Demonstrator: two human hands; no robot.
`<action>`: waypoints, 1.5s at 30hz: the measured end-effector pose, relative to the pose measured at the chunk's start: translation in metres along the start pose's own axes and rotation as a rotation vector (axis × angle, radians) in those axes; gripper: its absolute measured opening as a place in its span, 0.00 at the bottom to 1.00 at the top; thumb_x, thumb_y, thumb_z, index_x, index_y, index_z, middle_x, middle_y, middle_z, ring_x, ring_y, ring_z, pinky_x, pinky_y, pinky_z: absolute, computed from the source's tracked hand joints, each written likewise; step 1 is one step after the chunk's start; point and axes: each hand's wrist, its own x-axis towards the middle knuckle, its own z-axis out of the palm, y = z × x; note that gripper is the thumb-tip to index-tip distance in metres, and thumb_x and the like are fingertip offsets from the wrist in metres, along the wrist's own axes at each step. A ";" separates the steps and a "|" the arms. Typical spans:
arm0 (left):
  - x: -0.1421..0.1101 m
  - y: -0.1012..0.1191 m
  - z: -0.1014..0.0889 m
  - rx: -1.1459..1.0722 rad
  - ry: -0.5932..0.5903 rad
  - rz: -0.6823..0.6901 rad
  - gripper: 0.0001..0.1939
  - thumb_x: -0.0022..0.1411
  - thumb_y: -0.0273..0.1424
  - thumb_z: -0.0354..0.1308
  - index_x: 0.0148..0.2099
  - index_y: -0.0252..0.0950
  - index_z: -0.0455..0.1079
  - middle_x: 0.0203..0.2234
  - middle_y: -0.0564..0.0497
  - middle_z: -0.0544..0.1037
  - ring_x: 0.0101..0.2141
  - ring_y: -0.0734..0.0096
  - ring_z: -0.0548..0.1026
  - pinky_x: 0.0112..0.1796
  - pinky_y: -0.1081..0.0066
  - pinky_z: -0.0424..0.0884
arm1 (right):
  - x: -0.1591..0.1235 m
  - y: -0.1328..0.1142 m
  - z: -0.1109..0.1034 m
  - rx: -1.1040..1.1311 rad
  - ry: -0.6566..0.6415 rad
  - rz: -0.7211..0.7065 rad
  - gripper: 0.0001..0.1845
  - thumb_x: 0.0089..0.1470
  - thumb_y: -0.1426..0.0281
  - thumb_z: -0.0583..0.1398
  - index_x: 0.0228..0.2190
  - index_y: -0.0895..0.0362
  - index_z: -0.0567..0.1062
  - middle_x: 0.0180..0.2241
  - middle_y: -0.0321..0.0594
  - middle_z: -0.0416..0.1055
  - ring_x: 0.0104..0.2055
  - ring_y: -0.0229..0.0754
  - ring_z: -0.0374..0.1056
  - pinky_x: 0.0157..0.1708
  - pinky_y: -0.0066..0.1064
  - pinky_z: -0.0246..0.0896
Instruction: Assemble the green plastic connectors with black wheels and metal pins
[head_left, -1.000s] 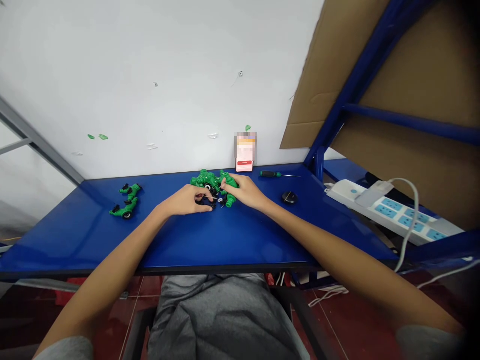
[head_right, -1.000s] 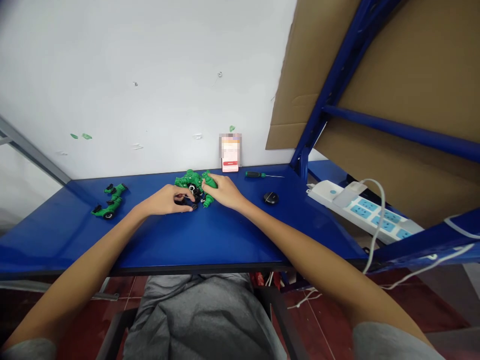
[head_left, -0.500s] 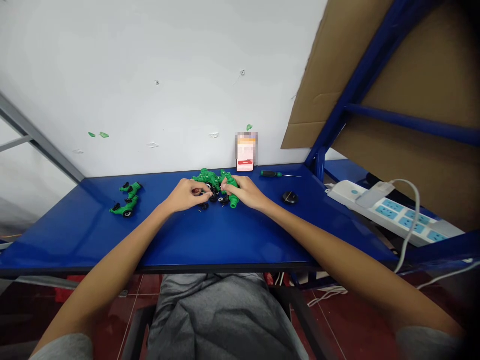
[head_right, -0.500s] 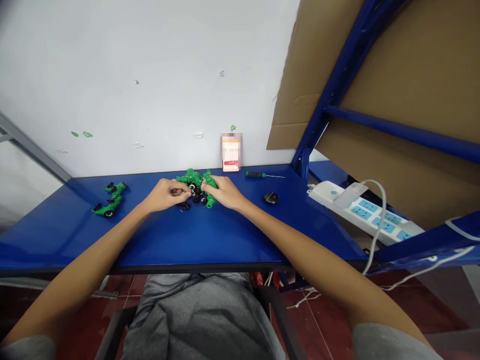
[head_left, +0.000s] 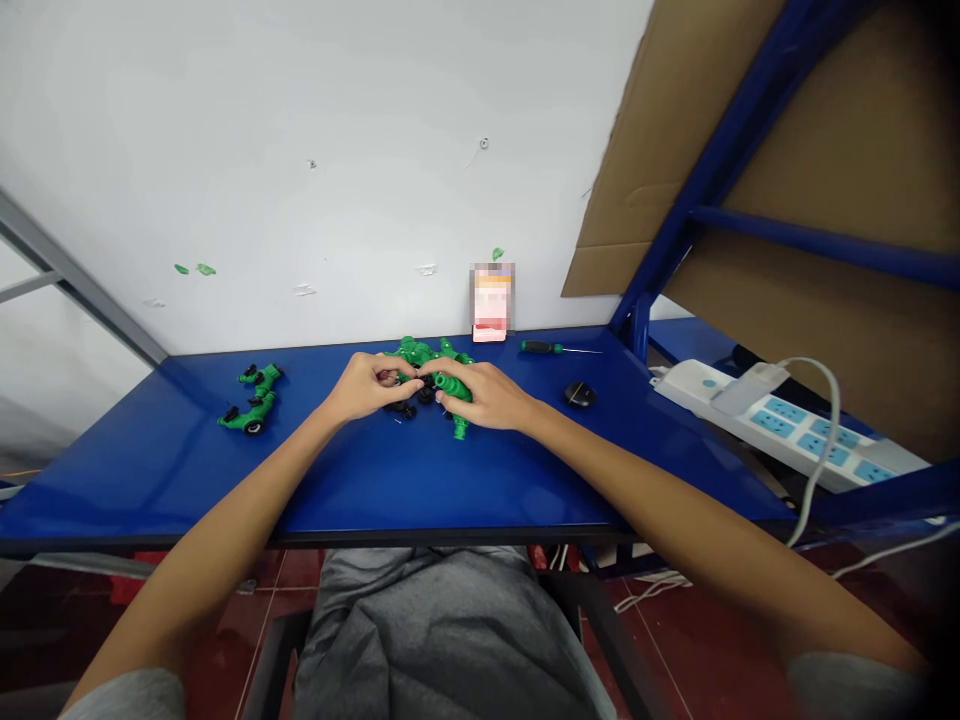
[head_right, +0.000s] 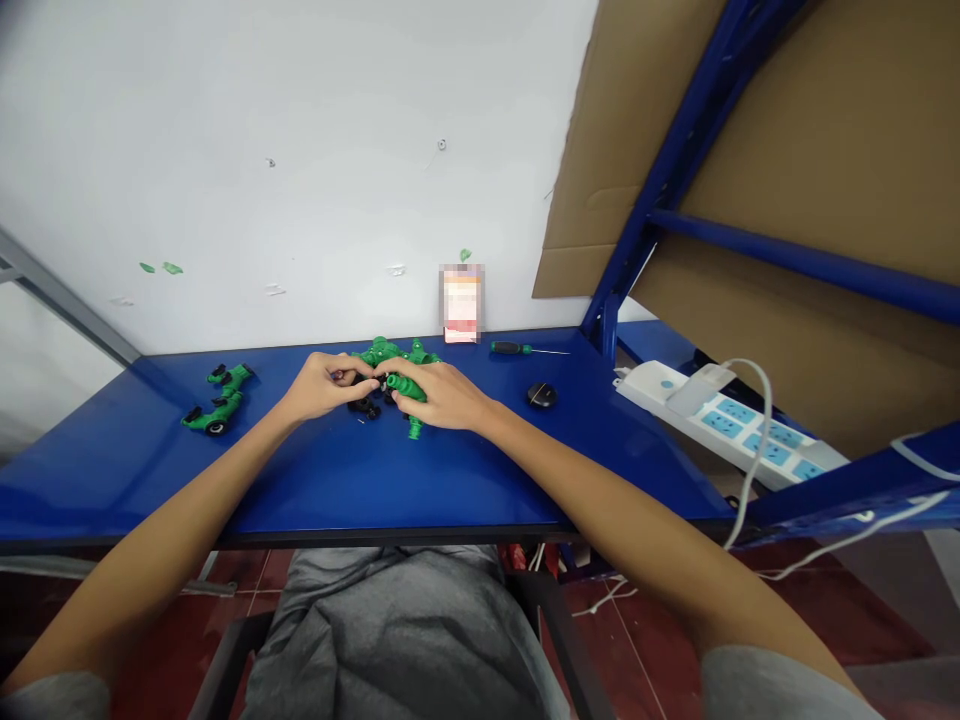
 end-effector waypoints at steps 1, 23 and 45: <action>0.000 0.000 0.000 0.001 0.002 -0.001 0.16 0.61 0.43 0.67 0.35 0.33 0.82 0.17 0.60 0.55 0.24 0.76 0.54 0.30 0.71 0.56 | 0.000 0.000 0.000 -0.022 -0.008 -0.015 0.24 0.65 0.63 0.57 0.60 0.50 0.74 0.30 0.35 0.78 0.26 0.40 0.67 0.32 0.32 0.57; 0.000 0.000 -0.001 0.129 -0.006 0.050 0.16 0.64 0.43 0.64 0.36 0.35 0.82 0.17 0.59 0.58 0.24 0.75 0.54 0.35 0.71 0.63 | 0.001 0.000 0.004 -0.077 0.003 0.002 0.27 0.63 0.65 0.57 0.62 0.49 0.70 0.27 0.32 0.75 0.26 0.42 0.67 0.31 0.33 0.55; 0.000 -0.006 0.000 0.166 -0.016 0.078 0.14 0.66 0.41 0.64 0.38 0.36 0.83 0.17 0.60 0.59 0.23 0.76 0.55 0.36 0.69 0.63 | 0.000 0.002 -0.001 -0.077 0.063 -0.013 0.33 0.61 0.66 0.58 0.67 0.50 0.66 0.32 0.33 0.76 0.23 0.37 0.60 0.33 0.30 0.57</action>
